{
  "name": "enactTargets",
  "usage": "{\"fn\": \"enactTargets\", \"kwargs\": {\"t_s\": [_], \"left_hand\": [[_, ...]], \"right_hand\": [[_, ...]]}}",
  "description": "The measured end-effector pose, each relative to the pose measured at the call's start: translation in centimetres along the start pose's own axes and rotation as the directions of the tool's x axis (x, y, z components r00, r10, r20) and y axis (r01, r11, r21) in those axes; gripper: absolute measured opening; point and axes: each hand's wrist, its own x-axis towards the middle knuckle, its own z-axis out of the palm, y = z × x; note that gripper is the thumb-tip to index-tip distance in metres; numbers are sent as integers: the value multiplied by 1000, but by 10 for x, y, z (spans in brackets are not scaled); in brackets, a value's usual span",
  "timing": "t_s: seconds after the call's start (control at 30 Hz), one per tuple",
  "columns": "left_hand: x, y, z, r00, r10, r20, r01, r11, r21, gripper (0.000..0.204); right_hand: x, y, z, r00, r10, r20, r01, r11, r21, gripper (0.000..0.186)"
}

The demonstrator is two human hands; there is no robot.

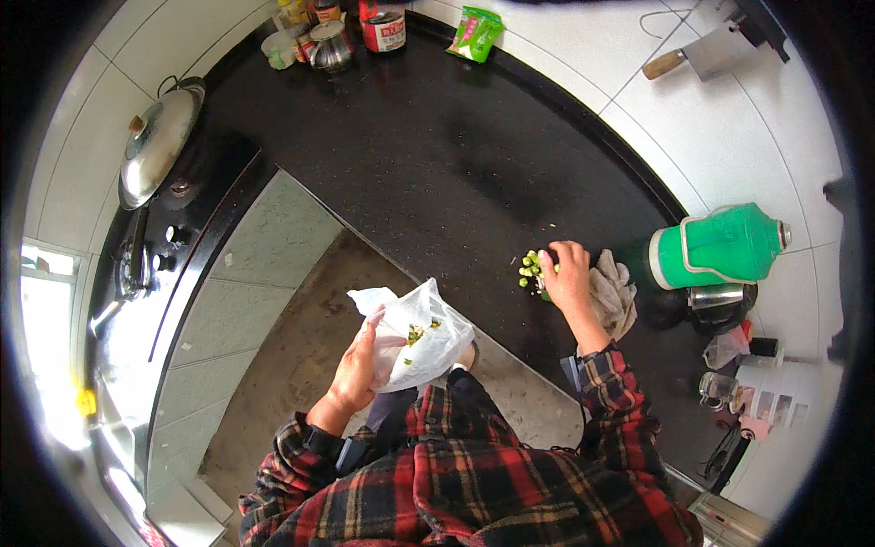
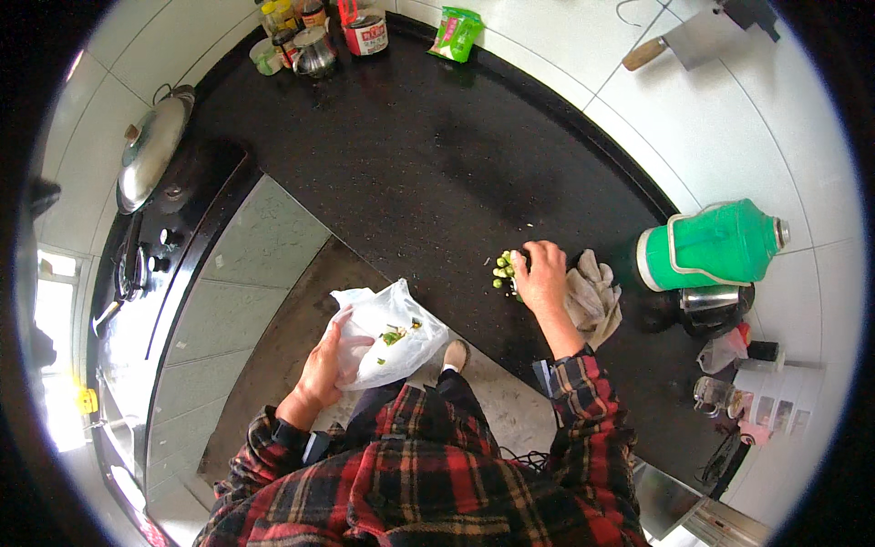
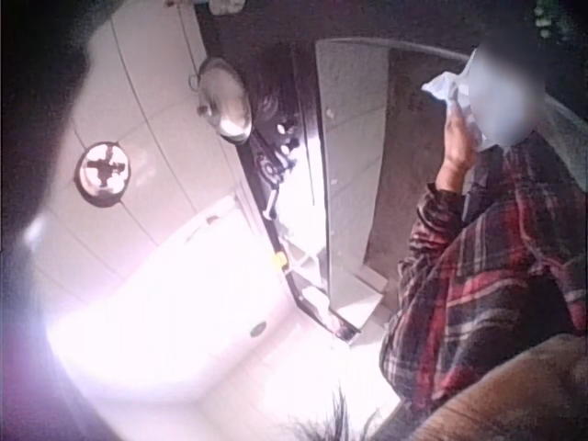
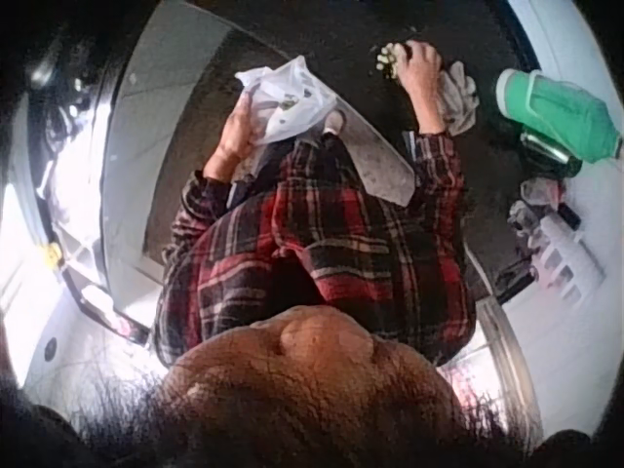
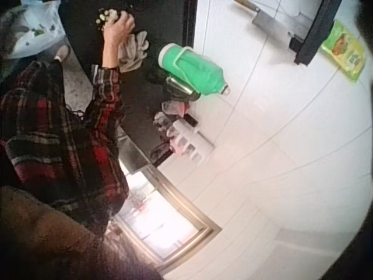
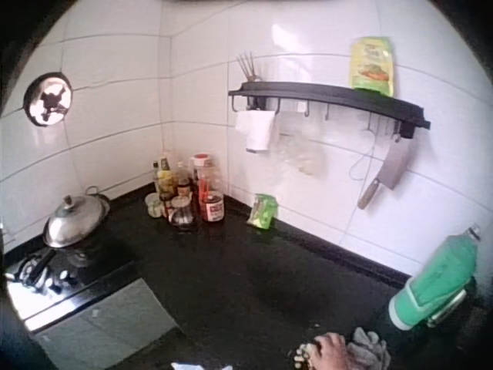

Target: The person plucks leaves from stems and places them in a colander, then washes hands and a cloth at the sink. The person wipes the countertop with the cloth, collects debris into a plastic bag, and continues wiping multiple areas of the kitchen counter.

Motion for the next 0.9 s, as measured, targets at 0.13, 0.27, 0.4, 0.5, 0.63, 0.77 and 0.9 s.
{"fn": "enactTargets", "kwargs": {"t_s": [0.13, 0.27, 0.4, 0.5, 0.63, 0.77, 0.9], "left_hand": [[1, -4, 6, 998, -59, 38, 60, 998, -29, 55], [2, -10, 12, 997, -72, 39, 71, 997, 11, 60], [3, -17, 23, 999, -33, 14, 33, 999, 10, 61], [2, -21, 30, 999, -45, 1, 45, 998, -54, 60], [-1, -20, 30, 998, -56, 31, 57, 998, -15, 59], [-2, -19, 29, 996, -51, 77, 54, 998, -35, 59], [0, -20, 34, 998, -29, 50, 32, 998, -58, 59]], "right_hand": [[-13, -8, -2, 994, 101, 48, -94, 987, -130, 60], [-18, -29, 17, 996, 2, 91, 15, 984, -179, 63], [-16, -26, 31, 986, -161, 52, 168, 970, -177, 43], [-13, -15, 34, 970, -242, 24, 242, 950, -196, 32], [-8, -8, 40, 980, -177, 92, 191, 965, -181, 25], [-2, 1, 45, 981, -10, 195, 27, 996, -81, 21], [4, 21, 41, 980, 117, 164, -148, 971, 189, 21]]}}
